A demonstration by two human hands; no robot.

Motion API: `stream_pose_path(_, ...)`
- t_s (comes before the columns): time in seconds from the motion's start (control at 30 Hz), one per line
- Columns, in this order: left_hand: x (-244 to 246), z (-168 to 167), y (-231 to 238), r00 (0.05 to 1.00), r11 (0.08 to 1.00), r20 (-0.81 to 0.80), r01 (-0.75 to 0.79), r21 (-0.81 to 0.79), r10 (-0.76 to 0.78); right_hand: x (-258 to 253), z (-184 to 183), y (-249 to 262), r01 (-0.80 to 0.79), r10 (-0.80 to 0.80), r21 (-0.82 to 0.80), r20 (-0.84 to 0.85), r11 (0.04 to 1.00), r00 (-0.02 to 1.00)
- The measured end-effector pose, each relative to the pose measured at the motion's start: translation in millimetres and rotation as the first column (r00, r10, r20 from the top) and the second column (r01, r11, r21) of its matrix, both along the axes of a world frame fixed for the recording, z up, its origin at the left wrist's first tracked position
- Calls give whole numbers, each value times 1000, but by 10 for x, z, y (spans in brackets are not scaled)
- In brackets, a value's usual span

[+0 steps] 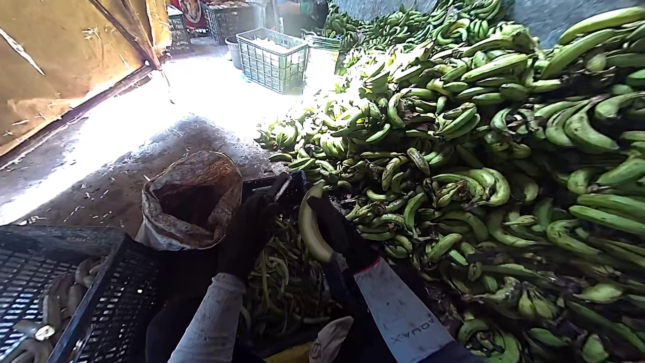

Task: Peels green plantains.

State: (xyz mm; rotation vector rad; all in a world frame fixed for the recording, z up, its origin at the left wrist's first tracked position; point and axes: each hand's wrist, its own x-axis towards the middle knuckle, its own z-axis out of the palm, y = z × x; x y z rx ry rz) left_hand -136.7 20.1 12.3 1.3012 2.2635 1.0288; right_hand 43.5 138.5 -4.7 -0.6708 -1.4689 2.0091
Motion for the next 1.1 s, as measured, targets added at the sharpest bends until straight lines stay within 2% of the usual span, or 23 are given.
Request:
stream_pose_path(0.1, 246, -62, -44, 985, 988, -107, 141, 60, -134, -70, -123, 217, 266, -268, -37, -196, 963, 943)
stream_pose_path(0.17, 401, -58, -71, 963, 978, -210, 189, 92, -167, -80, -87, 285, 366, -385, -120, -270, 923, 883)
stream_pose_path(0.33, 579, -84, -114, 929, 973, -359, 155, 170, -85, -47, 158, 289, 487, -606, -371, -365, 791, 707)
stream_pose_path(0.4, 591, -97, -137, 911, 972, -407, 152, 180, -67, -39, 173, 286, 513, -632, -378, -348, 771, 693)
stream_pose_path(0.43, 583, -103, -141, 910, 974, -409, 152, 168, -71, -34, 178, 275, 533, -627, -343, -298, 774, 719)
stream_pose_path(0.5, 537, -110, -125, 923, 978, -375, 150, 147, -86, 7, 175, 248, 484, -517, -193, -204, 854, 831)
stream_pose_path(0.57, 416, -109, -58, 939, 977, -330, 152, 150, -95, 56, 147, 219, 283, -275, 31, -149, 959, 950)
stream_pose_path(0.63, 247, -116, -6, 958, 978, -253, 171, 119, -137, 117, 115, 117, 32, -14, 190, -95, 981, 995)
stream_pose_path(0.73, 40, -195, 51, 960, 969, -166, 239, 58, -227, 161, 131, -29, -261, 263, 46, -52, 964, 963)
stream_pose_path(0.8, -34, -248, 86, 952, 956, -116, 290, 46, -283, 187, 192, -115, -353, 355, -42, 43, 935, 934)
stream_pose_path(0.93, -68, -321, 154, 946, 946, -28, 322, -33, -323, 244, 244, -116, -392, 397, -60, 154, 918, 905)
stream_pose_path(1.03, -111, -364, 233, 970, 967, -44, 233, -100, -238, 254, 183, -117, -478, 489, -105, 181, 872, 853)
stream_pose_path(1.1, -136, -360, 230, 988, 983, -10, 151, -102, -153, 250, 147, -130, -412, 429, -126, 170, 903, 887)
